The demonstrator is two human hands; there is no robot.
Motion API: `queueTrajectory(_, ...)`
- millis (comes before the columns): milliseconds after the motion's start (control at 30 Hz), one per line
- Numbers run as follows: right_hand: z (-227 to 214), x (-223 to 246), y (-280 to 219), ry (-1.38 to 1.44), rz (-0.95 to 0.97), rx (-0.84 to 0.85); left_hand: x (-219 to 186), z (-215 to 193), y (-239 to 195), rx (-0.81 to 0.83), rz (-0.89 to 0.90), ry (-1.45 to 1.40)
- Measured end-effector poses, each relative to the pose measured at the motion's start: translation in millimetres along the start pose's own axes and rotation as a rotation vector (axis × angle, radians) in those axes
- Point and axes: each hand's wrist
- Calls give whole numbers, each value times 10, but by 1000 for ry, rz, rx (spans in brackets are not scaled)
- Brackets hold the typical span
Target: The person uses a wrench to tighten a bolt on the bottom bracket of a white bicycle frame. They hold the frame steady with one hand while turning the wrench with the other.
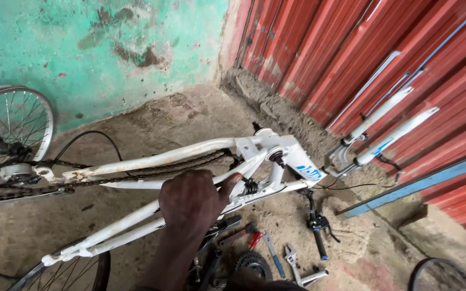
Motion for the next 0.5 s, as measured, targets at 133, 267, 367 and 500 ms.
queueTrajectory(133, -1203, -882, -509, 31, 81, 118, -41, -111, -38, -46, -2, -50)
queueTrajectory(267, -1831, -1408, -1447, 132, 279, -107, -10, -7, -71, -86, -4, -19)
queueTrajectory(367, -1979, -1718, -1837, 289, 412, -197, -33, -112, -65, -11, -35, -18)
queueTrajectory(500, -2387, -1875, -1850, 537, 569, -335, -8, -51, -95, -101, -13, -31)
Point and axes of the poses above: each hand's wrist, its own y-axis towards the middle knuckle, its own z-axis out of the palm, x = y × z, and after that the axes turned 10 degrees about -y, right-handed
